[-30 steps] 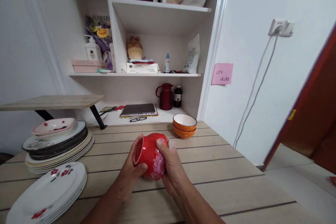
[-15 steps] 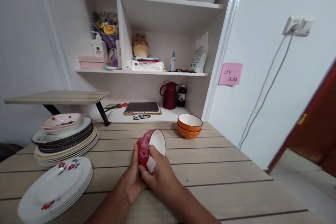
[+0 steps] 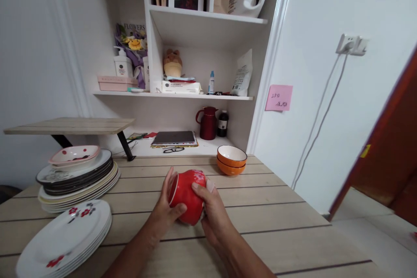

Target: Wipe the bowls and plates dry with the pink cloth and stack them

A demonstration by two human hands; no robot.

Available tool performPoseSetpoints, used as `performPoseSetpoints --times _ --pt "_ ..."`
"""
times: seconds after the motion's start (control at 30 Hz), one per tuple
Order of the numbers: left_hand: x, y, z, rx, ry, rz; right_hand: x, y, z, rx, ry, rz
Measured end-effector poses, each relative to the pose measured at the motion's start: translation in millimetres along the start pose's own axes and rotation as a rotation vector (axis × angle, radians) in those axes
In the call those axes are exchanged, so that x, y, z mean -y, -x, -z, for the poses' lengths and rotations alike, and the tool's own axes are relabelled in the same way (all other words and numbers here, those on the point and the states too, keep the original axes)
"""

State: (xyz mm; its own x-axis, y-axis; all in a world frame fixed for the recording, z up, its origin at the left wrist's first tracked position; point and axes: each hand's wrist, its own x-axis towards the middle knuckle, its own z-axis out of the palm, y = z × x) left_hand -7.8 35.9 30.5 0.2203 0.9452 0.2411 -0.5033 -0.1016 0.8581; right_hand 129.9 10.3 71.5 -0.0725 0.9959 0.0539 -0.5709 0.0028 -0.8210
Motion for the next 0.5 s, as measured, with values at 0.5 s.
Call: performPoseSetpoints --times 0.5 --pt "-5.9 6.6 -0.3 -0.094 0.409 0.54 -21.9 0.6 9.9 0.465 1.203 0.574"
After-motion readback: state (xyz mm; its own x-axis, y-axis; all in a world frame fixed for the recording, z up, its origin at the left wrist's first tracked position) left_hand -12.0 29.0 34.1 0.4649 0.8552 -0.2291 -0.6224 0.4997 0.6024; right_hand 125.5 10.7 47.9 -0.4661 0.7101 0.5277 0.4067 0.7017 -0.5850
